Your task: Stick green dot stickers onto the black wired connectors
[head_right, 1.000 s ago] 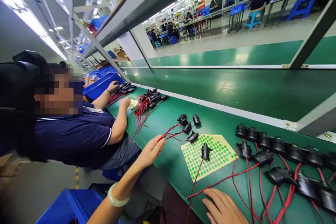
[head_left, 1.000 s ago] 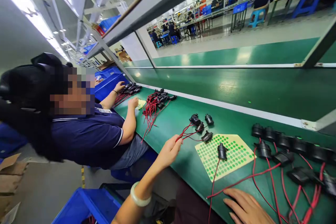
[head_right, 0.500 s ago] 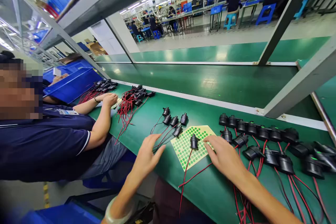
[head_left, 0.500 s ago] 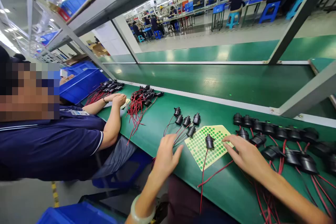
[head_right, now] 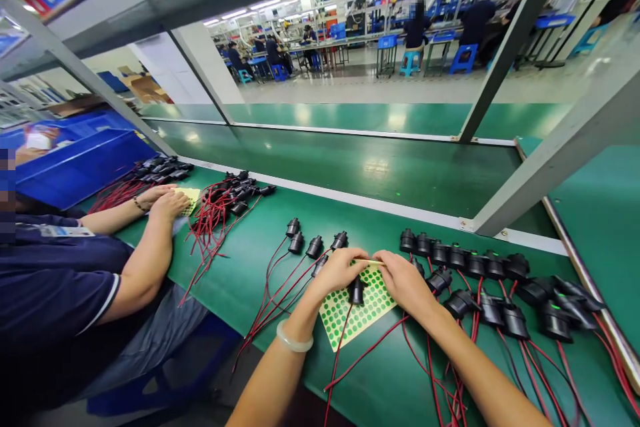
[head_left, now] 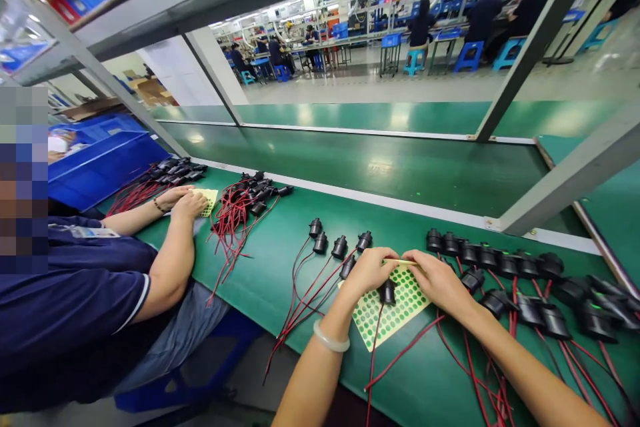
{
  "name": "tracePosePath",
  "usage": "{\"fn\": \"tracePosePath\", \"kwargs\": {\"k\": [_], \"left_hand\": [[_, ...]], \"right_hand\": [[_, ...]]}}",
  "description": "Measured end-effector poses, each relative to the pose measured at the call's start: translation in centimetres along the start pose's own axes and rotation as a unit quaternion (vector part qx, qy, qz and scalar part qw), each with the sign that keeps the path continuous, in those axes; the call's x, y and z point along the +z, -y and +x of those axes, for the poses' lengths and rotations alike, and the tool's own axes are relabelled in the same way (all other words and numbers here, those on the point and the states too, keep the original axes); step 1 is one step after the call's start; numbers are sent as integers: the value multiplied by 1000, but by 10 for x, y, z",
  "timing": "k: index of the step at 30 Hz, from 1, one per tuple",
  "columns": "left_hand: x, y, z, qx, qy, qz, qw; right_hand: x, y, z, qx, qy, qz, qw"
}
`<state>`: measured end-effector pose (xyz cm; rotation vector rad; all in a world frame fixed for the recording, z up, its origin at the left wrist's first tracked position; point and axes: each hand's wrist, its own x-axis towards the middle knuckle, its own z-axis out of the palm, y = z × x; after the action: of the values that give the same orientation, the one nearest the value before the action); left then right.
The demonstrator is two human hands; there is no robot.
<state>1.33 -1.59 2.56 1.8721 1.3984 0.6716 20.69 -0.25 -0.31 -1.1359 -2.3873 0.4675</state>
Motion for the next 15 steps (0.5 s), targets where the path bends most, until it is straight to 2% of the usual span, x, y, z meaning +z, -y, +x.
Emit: {"fn": "tracePosePath", "kwargs": {"k": [6,10,15], "left_hand": [[-2,10,-3,-45,12,-83,995],[2,15,-2,-66,16,-116,991],[2,17,-2,-68,38,-132,988]], "right_hand": [[-3,11,-4,-14,-22,15,1000],[2,13,-5,-48,-16,18,999],[8,10,-7,-53,-1,7,999]]}}
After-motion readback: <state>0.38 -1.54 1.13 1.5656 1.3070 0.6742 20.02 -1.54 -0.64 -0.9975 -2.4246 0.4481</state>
